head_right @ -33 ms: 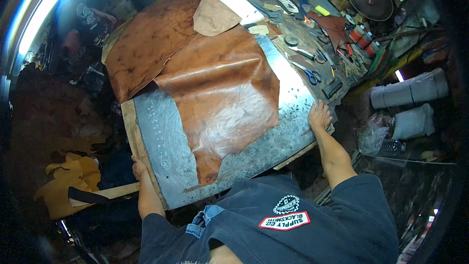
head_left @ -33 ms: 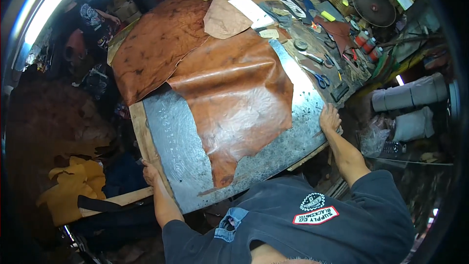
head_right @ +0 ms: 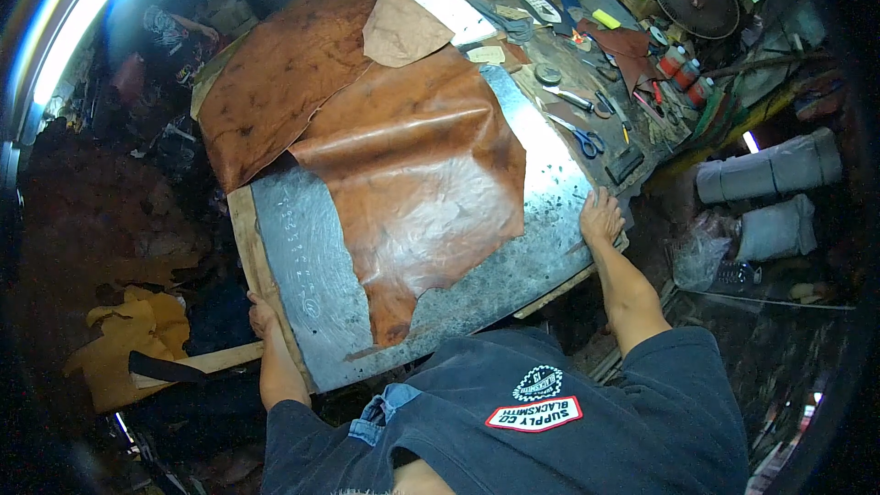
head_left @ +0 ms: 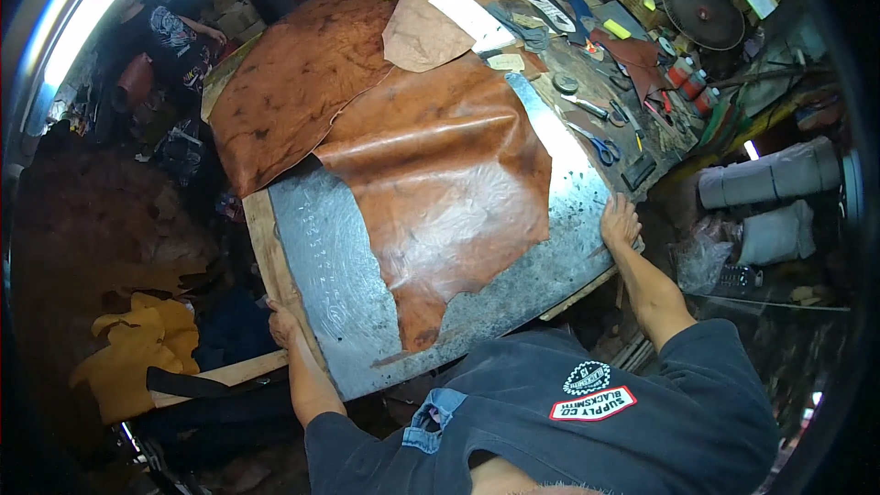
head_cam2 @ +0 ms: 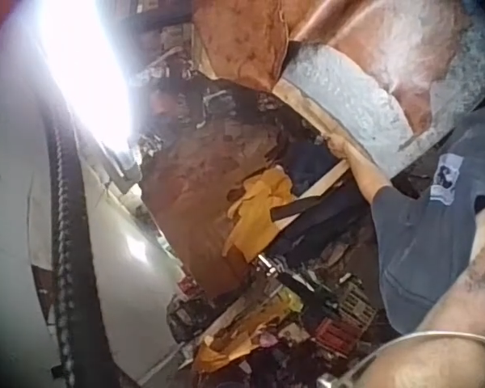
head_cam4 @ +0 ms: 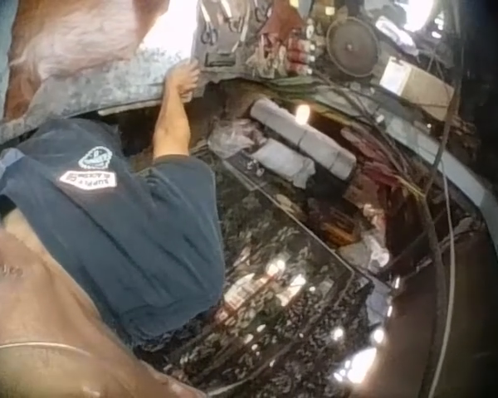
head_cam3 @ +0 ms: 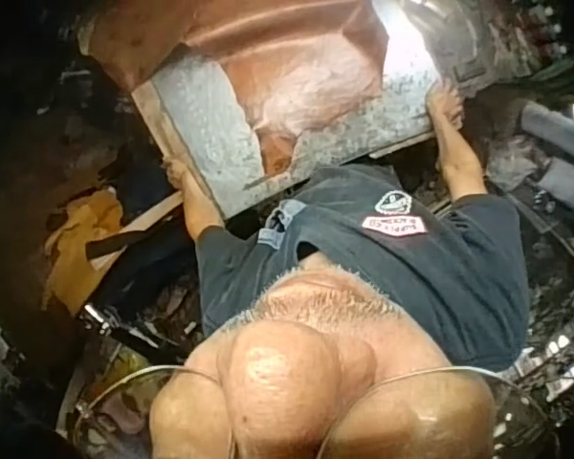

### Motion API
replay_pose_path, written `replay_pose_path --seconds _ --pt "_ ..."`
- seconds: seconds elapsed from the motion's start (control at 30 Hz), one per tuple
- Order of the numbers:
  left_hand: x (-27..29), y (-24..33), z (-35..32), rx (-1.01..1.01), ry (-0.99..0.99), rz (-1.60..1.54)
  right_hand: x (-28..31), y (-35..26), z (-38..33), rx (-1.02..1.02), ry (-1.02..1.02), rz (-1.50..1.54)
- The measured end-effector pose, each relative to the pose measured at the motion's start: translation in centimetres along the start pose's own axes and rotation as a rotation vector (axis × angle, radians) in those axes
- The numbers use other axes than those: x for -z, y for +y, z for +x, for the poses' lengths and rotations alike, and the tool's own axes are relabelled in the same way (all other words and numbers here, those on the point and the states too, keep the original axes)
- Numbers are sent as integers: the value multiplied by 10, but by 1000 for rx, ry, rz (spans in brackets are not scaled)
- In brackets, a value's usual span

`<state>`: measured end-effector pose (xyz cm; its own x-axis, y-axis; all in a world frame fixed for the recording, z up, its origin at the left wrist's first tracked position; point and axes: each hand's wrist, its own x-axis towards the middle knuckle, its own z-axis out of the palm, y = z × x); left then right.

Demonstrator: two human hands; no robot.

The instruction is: Cutting and marking leather pieces for shoe manufacturing using a pattern.

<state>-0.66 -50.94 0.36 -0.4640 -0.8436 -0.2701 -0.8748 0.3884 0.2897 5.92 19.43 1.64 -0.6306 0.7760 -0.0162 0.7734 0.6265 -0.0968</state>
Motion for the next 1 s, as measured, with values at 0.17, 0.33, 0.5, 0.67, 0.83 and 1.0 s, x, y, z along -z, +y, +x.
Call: replay_pose_path --seconds 0.17,0.33,0.5,0.67,0.83,1.0 --pt "2 5 -3 21 -14 37 -3 2 1 -1 19 -44" --pt "5 4 1 55 -45 29 -9 0 3 53 64 -36" --pt "4 3 -3 7 39 -14 -20 8 11 7 15 -127" --pt "9 6 -4 29 38 -49 -21 8 13 -20 -6 -93" --pt "8 3 -2 4 45 -67 -16 4 10 -27 -31 -100" --pt "4 -2 -1 1 40 -53 -22 12 13 -21 -18 -117"
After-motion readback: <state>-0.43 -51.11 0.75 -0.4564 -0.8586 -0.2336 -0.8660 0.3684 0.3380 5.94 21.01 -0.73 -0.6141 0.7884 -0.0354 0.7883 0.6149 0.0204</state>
